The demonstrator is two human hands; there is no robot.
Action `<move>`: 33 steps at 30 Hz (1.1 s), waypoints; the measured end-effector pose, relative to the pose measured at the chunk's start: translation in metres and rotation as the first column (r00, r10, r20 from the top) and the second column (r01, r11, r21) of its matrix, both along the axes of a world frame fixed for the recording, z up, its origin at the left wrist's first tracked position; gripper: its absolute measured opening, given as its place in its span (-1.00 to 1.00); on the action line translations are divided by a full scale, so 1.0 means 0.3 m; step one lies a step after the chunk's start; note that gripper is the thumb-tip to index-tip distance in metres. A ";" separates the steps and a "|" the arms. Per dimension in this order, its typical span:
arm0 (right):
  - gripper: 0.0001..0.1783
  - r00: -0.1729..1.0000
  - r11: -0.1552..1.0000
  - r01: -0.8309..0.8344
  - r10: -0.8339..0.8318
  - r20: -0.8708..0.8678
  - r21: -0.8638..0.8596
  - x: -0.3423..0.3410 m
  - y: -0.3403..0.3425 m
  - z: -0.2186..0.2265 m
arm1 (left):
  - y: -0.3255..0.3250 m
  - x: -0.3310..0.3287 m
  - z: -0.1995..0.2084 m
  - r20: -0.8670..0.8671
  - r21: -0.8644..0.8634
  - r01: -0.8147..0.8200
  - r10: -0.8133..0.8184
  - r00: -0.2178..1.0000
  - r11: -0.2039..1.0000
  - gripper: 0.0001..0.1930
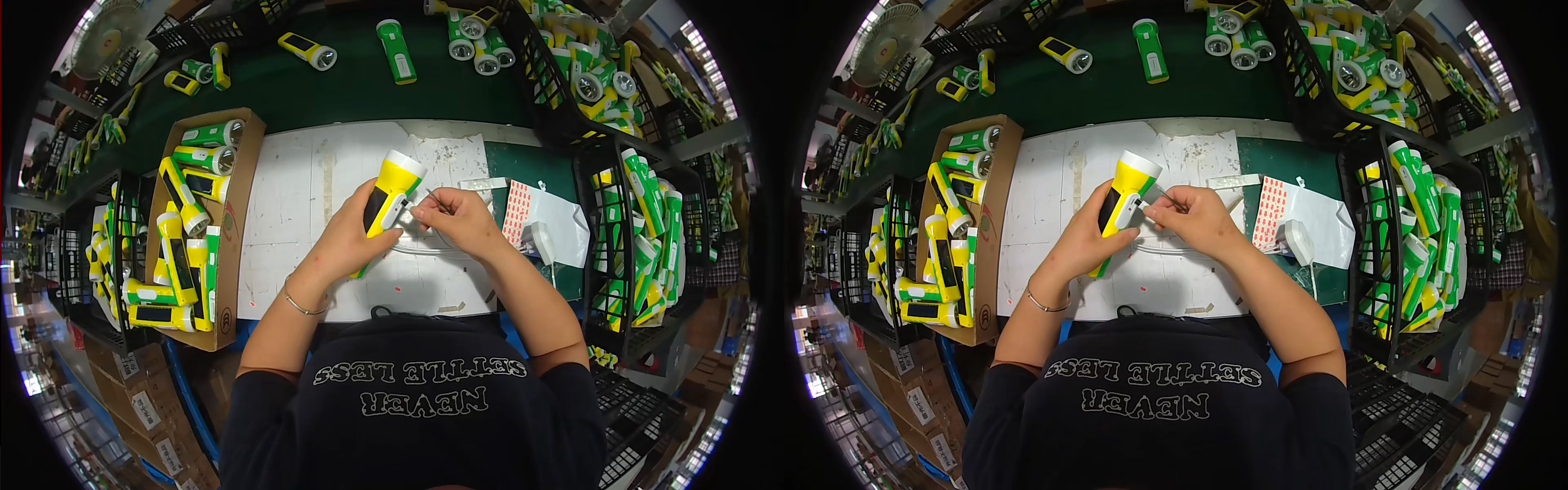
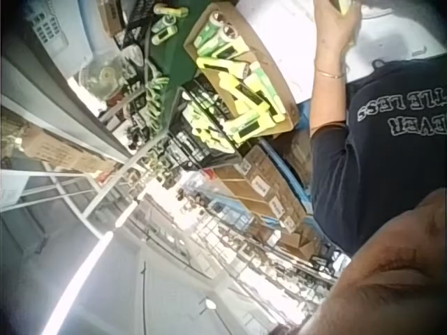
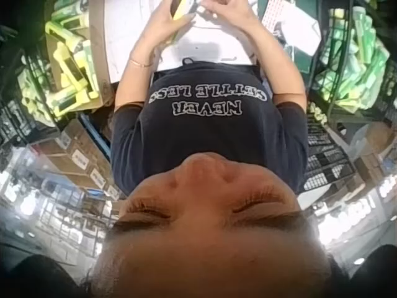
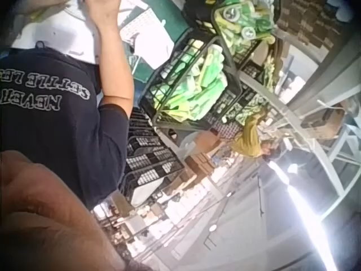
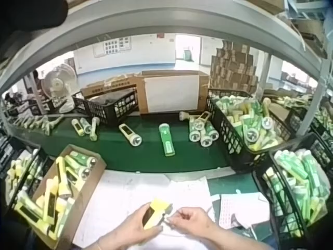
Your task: Assemble and label portable flashlights on a production line.
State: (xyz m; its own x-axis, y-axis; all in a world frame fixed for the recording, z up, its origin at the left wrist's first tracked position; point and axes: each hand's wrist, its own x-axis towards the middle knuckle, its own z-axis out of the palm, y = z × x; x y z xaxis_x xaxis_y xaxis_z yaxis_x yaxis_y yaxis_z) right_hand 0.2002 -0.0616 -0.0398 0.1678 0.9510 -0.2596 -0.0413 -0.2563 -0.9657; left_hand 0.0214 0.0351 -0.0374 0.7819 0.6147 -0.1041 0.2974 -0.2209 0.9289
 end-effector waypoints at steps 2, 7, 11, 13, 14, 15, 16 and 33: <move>-0.82 1.000 1.000 -0.008 0.008 -0.011 -0.014 0.007 -0.006 0.000 | -0.007 0.010 0.019 -0.006 0.018 0.020 -0.020 1.000 1.000 -0.29; -0.83 0.999 0.999 0.014 -0.016 -0.040 -0.038 0.004 -0.005 -0.020 | -0.035 0.015 0.008 -0.108 0.310 -0.022 0.058 0.992 0.950 -0.26; -0.83 0.999 0.998 0.046 -0.045 0.020 -0.049 0.000 -0.005 -0.028 | -0.050 0.026 0.016 -0.212 0.391 -0.043 0.136 0.968 0.919 -0.28; -0.82 0.999 0.998 0.050 -0.049 0.011 -0.045 0.003 -0.004 -0.030 | -0.049 0.022 -0.004 -0.169 0.399 -0.054 0.132 0.977 0.915 -0.28; -0.81 0.999 0.998 0.049 -0.049 0.012 -0.039 0.003 -0.003 -0.032 | -0.049 0.017 -0.013 -0.116 0.392 -0.067 0.121 0.986 0.917 -0.28; -0.80 0.999 0.998 0.049 -0.049 0.013 -0.033 0.003 -0.003 -0.031 | -0.049 0.013 -0.016 -0.062 0.384 -0.079 0.111 0.992 0.920 -0.28; -0.80 0.999 0.998 0.049 -0.049 0.012 -0.035 0.004 -0.001 -0.033 | -0.049 0.018 -0.013 -0.063 0.382 -0.078 0.110 0.992 0.921 -0.28; -0.82 0.991 0.990 0.127 -0.129 -0.021 -0.054 0.007 0.015 -0.039 | -0.058 0.043 -0.028 -0.015 0.481 -0.113 0.137 0.990 0.869 -0.33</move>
State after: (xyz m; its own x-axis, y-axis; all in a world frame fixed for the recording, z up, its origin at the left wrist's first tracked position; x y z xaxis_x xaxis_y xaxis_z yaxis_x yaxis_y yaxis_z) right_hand 0.2023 -0.0571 -0.0514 0.2801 0.9072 -0.3138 -0.1004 -0.2974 -0.9494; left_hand 0.0344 0.0179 -0.0458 0.6964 0.6913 0.1927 0.3930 -0.5920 0.7036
